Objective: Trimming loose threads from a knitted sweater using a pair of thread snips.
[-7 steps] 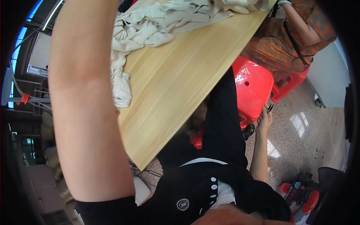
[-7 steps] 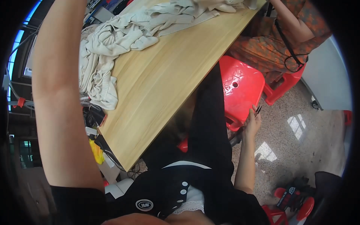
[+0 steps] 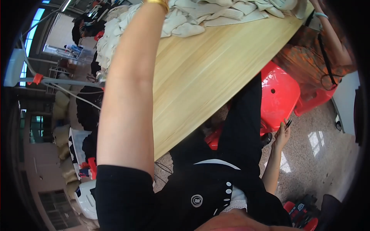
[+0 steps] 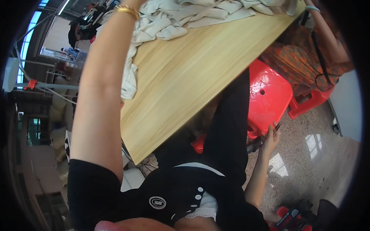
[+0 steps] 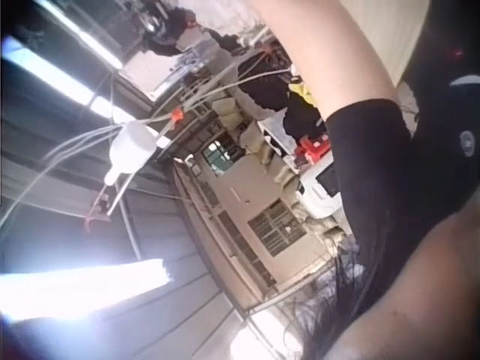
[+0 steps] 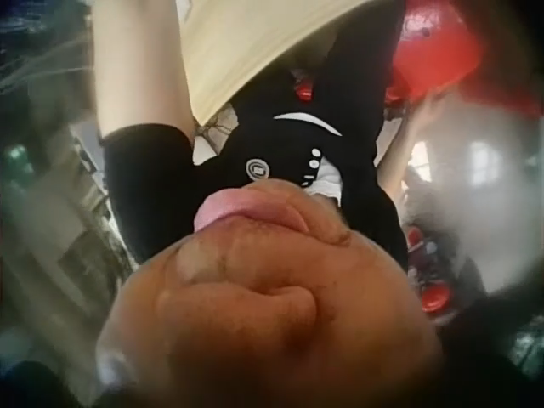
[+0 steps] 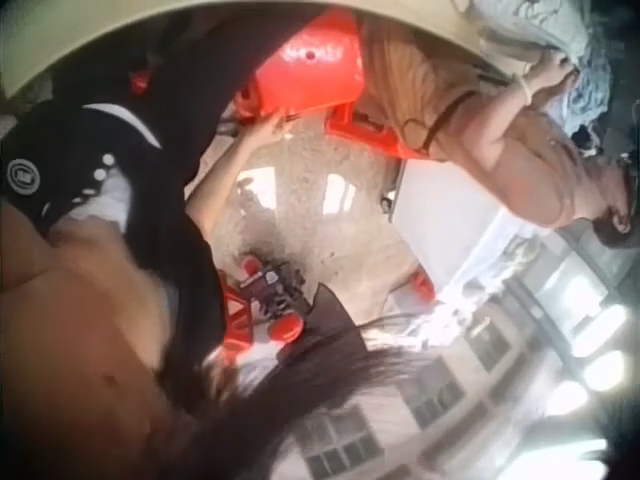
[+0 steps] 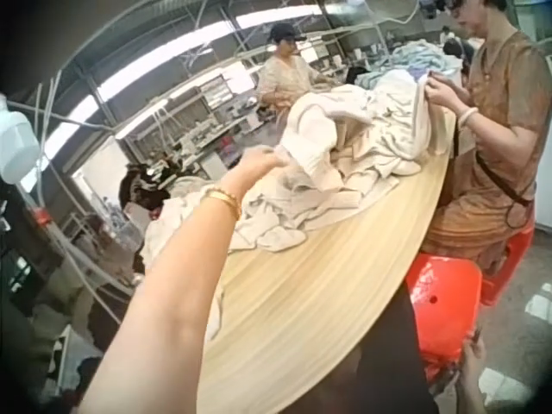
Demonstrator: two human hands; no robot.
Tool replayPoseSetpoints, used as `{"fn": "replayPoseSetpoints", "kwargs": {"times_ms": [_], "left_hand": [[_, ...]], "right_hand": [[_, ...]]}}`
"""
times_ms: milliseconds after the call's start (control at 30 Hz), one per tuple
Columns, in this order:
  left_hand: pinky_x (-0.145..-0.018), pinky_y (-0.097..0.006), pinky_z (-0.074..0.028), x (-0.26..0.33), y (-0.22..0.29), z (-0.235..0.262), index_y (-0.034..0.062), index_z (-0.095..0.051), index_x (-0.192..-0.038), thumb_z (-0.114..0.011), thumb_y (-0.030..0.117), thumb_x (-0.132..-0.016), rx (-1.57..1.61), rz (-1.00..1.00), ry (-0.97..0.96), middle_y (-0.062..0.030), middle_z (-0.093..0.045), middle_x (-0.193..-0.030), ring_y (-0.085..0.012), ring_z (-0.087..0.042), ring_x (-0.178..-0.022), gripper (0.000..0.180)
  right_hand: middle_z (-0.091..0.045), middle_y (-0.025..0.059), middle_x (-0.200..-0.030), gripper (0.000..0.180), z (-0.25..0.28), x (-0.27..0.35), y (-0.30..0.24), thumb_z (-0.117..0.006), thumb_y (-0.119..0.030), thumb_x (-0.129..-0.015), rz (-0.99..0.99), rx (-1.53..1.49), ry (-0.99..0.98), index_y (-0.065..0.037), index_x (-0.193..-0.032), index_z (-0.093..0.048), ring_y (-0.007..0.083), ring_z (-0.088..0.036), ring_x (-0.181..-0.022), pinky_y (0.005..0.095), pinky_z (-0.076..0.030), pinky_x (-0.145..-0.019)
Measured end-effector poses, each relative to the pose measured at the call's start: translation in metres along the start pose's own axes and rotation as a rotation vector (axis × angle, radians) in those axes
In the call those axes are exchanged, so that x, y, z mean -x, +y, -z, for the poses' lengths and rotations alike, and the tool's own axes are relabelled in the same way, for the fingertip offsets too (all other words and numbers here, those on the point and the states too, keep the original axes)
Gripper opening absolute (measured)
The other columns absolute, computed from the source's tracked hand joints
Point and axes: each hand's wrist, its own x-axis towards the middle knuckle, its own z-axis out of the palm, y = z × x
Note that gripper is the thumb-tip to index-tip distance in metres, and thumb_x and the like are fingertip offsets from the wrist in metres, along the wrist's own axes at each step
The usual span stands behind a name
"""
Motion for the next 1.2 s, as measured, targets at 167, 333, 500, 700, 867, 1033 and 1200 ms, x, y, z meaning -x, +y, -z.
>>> {"fn": "replayPoseSetpoints", "kwargs": {"times_ms": [167, 333, 500, 700, 867, 1033, 1200], "left_hand": [[-0.113, -0.064, -0.022, 0.142, -0.075, -0.040, 0.0122, -0.057, -0.134, -0.075, 0.038, -0.077, -0.566, 0.582, -0.171, -0.0253, -0.042, -0.147, -0.0402, -0.033, -0.141, 0.065], [-0.110, -0.075, -0.014, 0.223, -0.140, 0.045, 0.0097, -0.033, -0.150, -0.078, 0.031, -0.074, -0.754, 0.760, 0.101, -0.0287, -0.029, -0.152, -0.0479, -0.020, -0.145, 0.091], [-0.099, -0.049, -0.047, 0.268, -0.200, 0.072, 0.0031, -0.040, -0.139, -0.080, 0.028, -0.068, -0.547, 0.845, 0.064, -0.0259, -0.055, -0.128, -0.0427, -0.059, -0.116, 0.086], [-0.085, -0.042, -0.051, 0.246, -0.169, 0.087, -0.0015, -0.066, -0.098, -0.068, 0.032, -0.064, -0.322, 0.750, 0.123, -0.0227, -0.071, -0.097, -0.0377, -0.067, -0.096, 0.048], [-0.068, -0.028, -0.048, 0.227, -0.249, 0.157, 0.0022, -0.069, -0.100, -0.063, 0.006, -0.069, 0.587, 0.646, 0.428, -0.0085, -0.065, -0.081, -0.0201, -0.061, -0.077, 0.032], [-0.095, -0.032, -0.049, 0.176, -0.091, 0.178, -0.0071, -0.061, -0.104, -0.045, -0.006, -0.065, 1.439, 0.300, 0.316, -0.0144, -0.066, -0.107, -0.0249, -0.063, -0.105, 0.042], [-0.092, -0.031, -0.051, 0.196, 0.011, 0.148, -0.0112, -0.055, -0.122, -0.041, -0.007, -0.066, 1.213, -0.025, 0.356, -0.0142, -0.065, -0.103, -0.0235, -0.063, -0.101, 0.057]], "right_hand": [[-0.050, -0.0102, -0.071, 0.030, 0.014, -0.004, 0.012, -0.063, -0.013, -0.097, -0.020, 0.079, 0.040, -0.008, -0.126, -0.061, -0.0018, -0.035, -0.049, 0.0183, -0.024, -0.043], [-0.043, -0.0113, -0.065, 0.030, -0.007, -0.011, 0.008, -0.062, -0.013, -0.097, -0.057, 0.129, -0.001, -0.007, -0.126, -0.061, -0.0015, -0.030, -0.046, 0.0198, -0.017, -0.041], [-0.041, -0.0118, -0.064, 0.030, -0.035, -0.016, 0.014, -0.062, -0.014, -0.097, -0.040, 0.159, -0.042, -0.007, -0.126, -0.061, -0.0014, -0.032, -0.047, 0.0200, -0.018, -0.043], [-0.040, -0.0118, -0.062, 0.031, -0.029, -0.013, 0.008, -0.065, -0.015, -0.095, 0.051, 0.269, -0.056, -0.008, -0.126, -0.062, -0.0013, -0.032, -0.047, 0.0193, -0.018, -0.042], [-0.041, -0.0114, -0.062, 0.031, -0.048, -0.029, -0.002, -0.064, -0.013, -0.096, 0.074, 0.234, -0.116, -0.008, -0.126, -0.062, -0.0014, -0.031, -0.047, 0.0195, -0.019, -0.041], [-0.042, -0.0117, -0.064, 0.031, -0.036, -0.027, -0.024, -0.064, -0.012, -0.096, 0.128, 0.214, -0.051, -0.010, -0.127, -0.063, -0.0014, -0.031, -0.047, 0.0198, -0.019, -0.041], [-0.042, -0.0116, -0.063, 0.032, -0.024, -0.029, -0.020, -0.065, -0.013, -0.096, 0.151, 0.231, -0.029, -0.009, -0.128, -0.062, -0.0009, -0.032, -0.048, 0.0196, -0.020, -0.041]]}}
